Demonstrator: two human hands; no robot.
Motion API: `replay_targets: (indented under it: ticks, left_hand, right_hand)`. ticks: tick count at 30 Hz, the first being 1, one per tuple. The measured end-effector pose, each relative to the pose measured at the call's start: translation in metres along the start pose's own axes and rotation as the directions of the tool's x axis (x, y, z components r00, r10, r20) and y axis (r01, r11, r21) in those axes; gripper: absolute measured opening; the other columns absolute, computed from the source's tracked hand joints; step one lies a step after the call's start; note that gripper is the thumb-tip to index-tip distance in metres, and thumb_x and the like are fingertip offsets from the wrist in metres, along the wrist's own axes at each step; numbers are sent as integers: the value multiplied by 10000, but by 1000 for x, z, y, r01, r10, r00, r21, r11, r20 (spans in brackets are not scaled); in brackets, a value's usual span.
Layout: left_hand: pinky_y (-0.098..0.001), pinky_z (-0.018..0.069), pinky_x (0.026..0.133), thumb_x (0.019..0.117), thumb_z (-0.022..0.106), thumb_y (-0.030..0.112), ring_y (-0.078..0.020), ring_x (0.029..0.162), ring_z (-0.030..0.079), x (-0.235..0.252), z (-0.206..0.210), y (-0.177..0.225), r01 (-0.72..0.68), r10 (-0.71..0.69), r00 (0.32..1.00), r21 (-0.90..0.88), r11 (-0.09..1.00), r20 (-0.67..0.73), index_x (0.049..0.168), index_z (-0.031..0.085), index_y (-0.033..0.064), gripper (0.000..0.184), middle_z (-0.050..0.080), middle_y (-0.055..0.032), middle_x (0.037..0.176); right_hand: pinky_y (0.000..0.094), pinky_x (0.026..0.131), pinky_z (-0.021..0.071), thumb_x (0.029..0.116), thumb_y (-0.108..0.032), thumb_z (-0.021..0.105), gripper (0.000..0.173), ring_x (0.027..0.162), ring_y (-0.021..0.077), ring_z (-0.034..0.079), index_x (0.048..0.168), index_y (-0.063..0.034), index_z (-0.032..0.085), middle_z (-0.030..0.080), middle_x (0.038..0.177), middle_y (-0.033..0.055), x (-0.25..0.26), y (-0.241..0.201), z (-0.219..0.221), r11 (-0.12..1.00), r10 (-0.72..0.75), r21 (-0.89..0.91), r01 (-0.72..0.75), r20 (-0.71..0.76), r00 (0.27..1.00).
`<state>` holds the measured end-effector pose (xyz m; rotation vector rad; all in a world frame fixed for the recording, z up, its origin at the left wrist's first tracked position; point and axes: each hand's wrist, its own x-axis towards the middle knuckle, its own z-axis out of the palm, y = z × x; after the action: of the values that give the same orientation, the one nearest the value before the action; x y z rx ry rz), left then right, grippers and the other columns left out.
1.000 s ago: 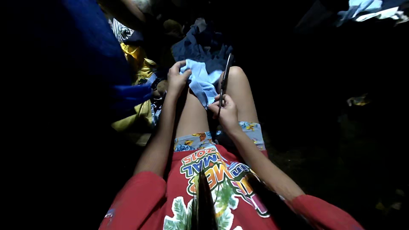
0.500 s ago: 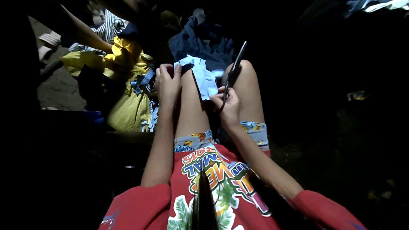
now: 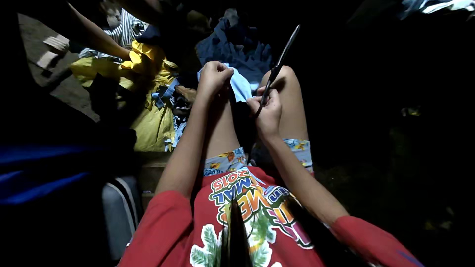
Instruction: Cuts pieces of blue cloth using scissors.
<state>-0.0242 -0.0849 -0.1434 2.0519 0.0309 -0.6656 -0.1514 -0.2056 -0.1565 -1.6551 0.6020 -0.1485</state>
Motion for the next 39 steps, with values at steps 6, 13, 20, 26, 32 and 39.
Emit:
replay_targets:
  ticks: [6,13,20,26,32,39]
  left_hand:
    - [-507,493,890,1079,468,143,-349,988,628,-9,6,17,17,5,988,138,990,-157,1276,537,-80,306,633,-254,1094]
    - [-260,469,600,1063,490,135,-75,600,499,-62,19,-42,-136,84,959,-183,974,-269,1168,496,-64,225,526,-62,792]
    - [-306,520,839,1039,459,40,-125,926,650,-52,26,-50,-331,283,907,-113,937,-313,1213,625,-61,261,686,-151,1118]
    - [-347,546,737,966,690,188,-146,780,650,-73,24,-44,-281,279,957,-4,960,-82,1378,555,22,463,692,-121,1003]
    - [-212,560,638,918,657,-42,-36,681,602,-84,33,-33,-177,108,980,-484,857,-168,1147,444,33,322,555,-9,908]
    - [-172,508,597,895,645,-74,-3,625,571,-90,38,-36,-191,93,976,-576,794,-195,1027,382,112,348,556,69,756]
  right_hand:
    - [219,531,462,963,-131,669,333,579,47,520,1240,-3,536,612,808,27,-3,-7,4,999,31,-37,-26,138,990]
    - [131,470,413,1046,-339,484,258,481,-29,437,1079,-102,581,482,632,-109,-63,-12,-48,894,283,135,-428,571,770]
    - [119,442,395,868,-769,548,641,463,-47,431,1066,-161,587,470,616,-151,-93,-2,-93,767,335,168,-619,719,609]
    - [115,444,400,849,-774,574,638,469,-52,438,1059,-172,585,462,628,-148,-99,6,-101,717,339,196,-669,741,580]
    - [104,449,366,895,-727,559,586,473,-62,409,1058,-165,585,453,627,-162,-84,8,-86,757,253,241,-608,749,612]
    - [99,463,346,868,-714,613,563,485,-65,394,1004,-168,589,462,639,-167,-70,10,-61,741,215,298,-602,744,633]
